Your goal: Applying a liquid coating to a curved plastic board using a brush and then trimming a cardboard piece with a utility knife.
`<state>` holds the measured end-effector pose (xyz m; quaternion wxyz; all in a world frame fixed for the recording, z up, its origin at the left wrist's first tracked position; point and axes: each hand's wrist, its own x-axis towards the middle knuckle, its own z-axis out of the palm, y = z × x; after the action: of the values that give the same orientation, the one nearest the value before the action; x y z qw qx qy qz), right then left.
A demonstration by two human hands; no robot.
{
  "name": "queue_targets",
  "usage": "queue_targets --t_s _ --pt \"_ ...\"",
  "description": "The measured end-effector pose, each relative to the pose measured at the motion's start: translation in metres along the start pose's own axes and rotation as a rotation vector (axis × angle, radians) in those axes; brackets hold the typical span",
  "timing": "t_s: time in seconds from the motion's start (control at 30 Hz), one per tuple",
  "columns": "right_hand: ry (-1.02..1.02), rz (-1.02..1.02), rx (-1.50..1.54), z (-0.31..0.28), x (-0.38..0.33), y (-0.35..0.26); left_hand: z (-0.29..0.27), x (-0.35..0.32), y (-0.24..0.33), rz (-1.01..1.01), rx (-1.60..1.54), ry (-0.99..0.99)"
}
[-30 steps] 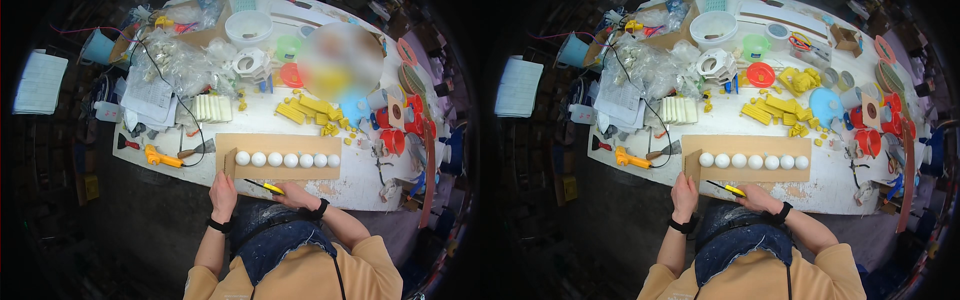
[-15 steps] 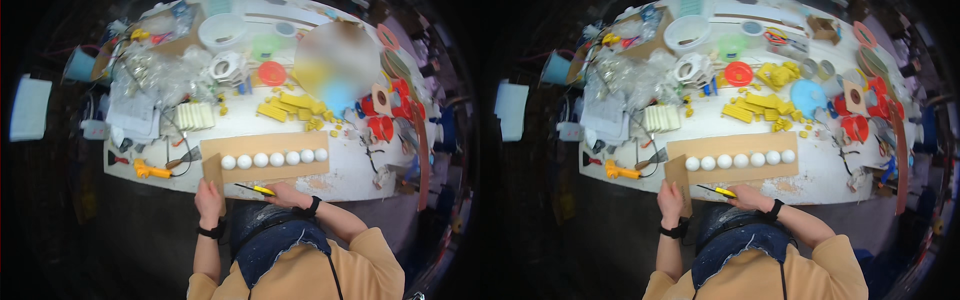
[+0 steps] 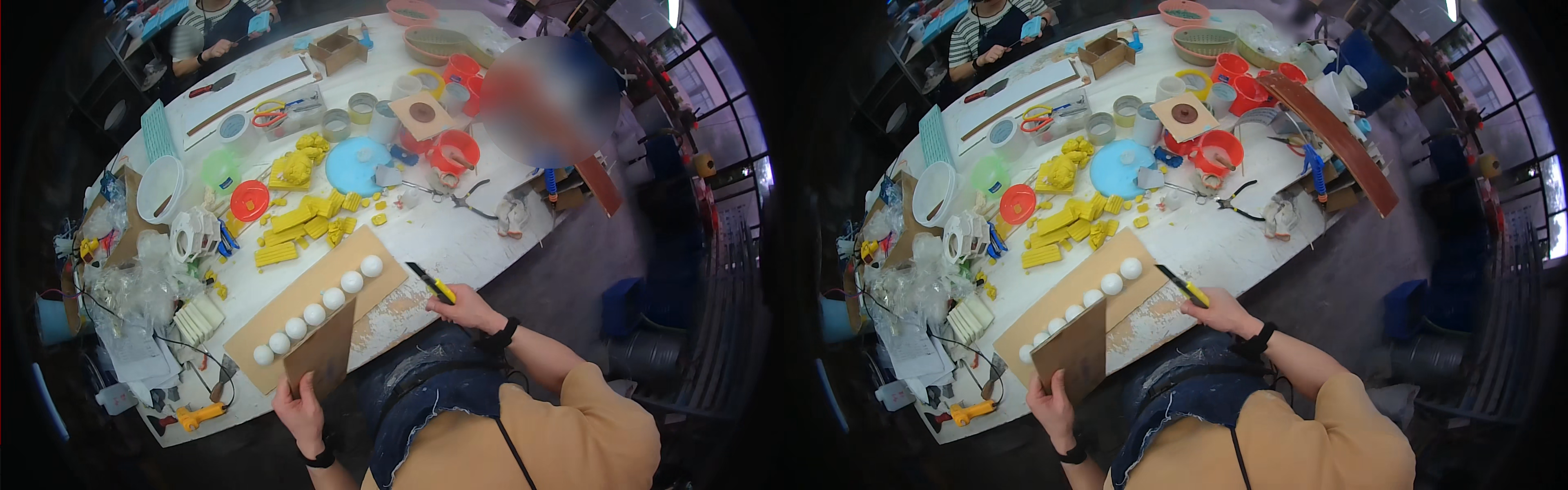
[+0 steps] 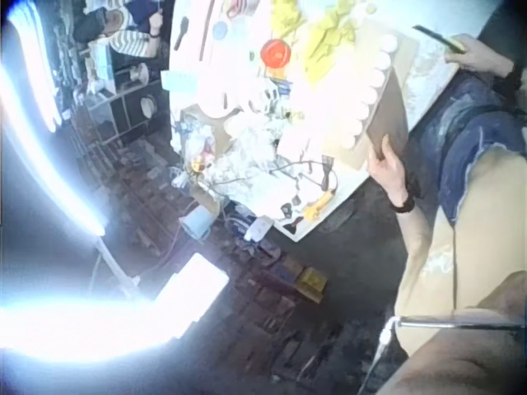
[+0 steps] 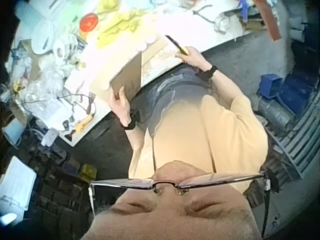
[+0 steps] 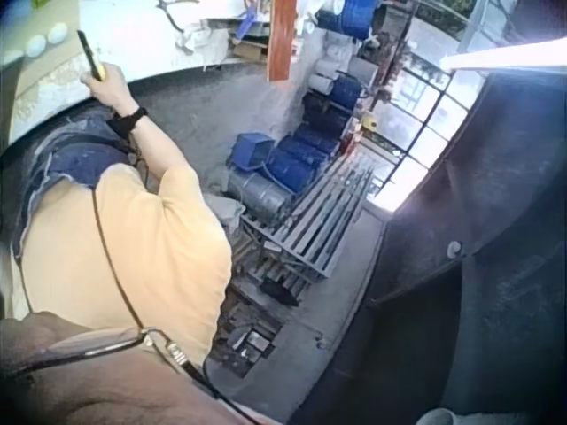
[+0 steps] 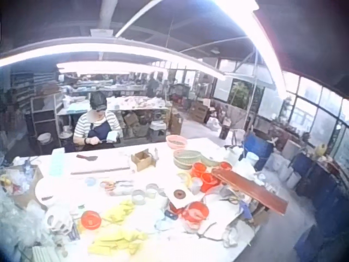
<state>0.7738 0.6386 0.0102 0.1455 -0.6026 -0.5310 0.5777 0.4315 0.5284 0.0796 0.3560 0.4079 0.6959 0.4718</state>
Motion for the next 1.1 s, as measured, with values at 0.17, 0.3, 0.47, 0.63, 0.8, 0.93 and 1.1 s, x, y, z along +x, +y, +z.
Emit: queue_targets --t_s 0.17,0.3,0.47,0.63,0.8,0.93,1.1 --pt "0.291 -0.098 0.269 -0.110 -0.036 0.030 0.124 0.024 0.014 0.096 0.056 -0.272" --pt "0.573 -0.222 0.374 -0.202 -0.066 0.092 0.231 0.030 0.017 0.141 0.083 -0.430" --pt "1.158 -0.273 0.660 -0.301 -0.106 0.141 0.326 0.040 -0.003 0.076 0.248 -0.652" --pt "1.183 -0.218 0.881 -0.394 -0.117 0.195 0.391 0.056 -0.007 0.000 0.353 -0.749" --pt "0.969 -0.216 0.965 -0.432 -0.090 0.202 0.422 0.056 -0.012 0.220 0.815 -0.547" --pt "0.884 -0.208 1.002 -0.445 -0.076 0.204 0.421 0.035 -0.039 0.327 0.965 -0.439" --pt "0.881 -0.227 1.035 -0.436 -0.062 0.184 0.410 -0.005 -0.059 0.414 1.004 -0.578"
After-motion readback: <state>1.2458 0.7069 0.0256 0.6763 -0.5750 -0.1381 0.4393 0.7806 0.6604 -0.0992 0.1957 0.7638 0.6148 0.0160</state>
